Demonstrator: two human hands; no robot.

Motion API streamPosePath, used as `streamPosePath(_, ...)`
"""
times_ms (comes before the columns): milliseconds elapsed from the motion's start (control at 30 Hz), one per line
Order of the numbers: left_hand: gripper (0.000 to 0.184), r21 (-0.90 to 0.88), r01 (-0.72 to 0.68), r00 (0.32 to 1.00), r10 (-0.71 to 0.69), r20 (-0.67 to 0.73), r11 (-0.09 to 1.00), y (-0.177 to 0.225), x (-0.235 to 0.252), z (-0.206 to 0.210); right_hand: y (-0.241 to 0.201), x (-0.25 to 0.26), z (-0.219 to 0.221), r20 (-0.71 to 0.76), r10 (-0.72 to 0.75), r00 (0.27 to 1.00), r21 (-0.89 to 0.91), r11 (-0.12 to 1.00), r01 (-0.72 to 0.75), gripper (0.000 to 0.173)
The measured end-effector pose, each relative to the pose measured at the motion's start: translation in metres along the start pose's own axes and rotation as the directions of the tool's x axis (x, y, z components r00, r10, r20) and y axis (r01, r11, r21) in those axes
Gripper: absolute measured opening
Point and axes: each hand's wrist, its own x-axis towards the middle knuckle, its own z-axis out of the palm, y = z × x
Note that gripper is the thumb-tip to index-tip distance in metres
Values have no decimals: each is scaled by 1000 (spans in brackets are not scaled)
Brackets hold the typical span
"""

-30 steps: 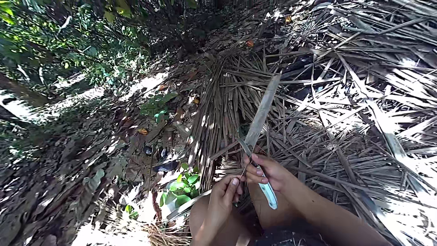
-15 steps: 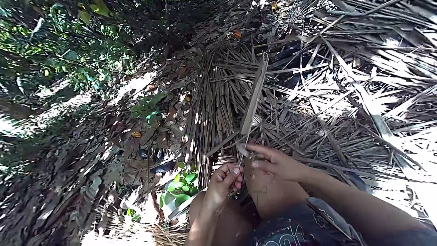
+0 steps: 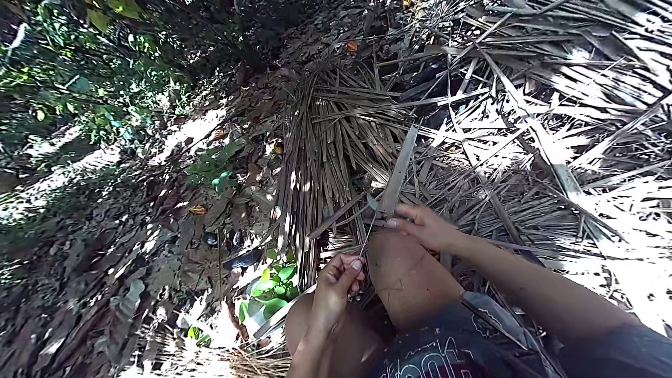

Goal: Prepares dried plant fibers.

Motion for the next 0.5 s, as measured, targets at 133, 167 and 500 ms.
streamPosePath(133,17,4,84,996,-84,-5,996,-8,-9,-15,30,14,-73,-343,80,936,14,997,-80,33)
streamPosePath(167,18,4,114,993,-114,-33,993,-11,-13,-23,48,15,-103,-472,122,873,94,992,-88,36)
streamPosePath(500,25,-287,107,994,-100,42,952,3,-19,-18,-34,-38,-64,-238,175,955,140,979,-145,49)
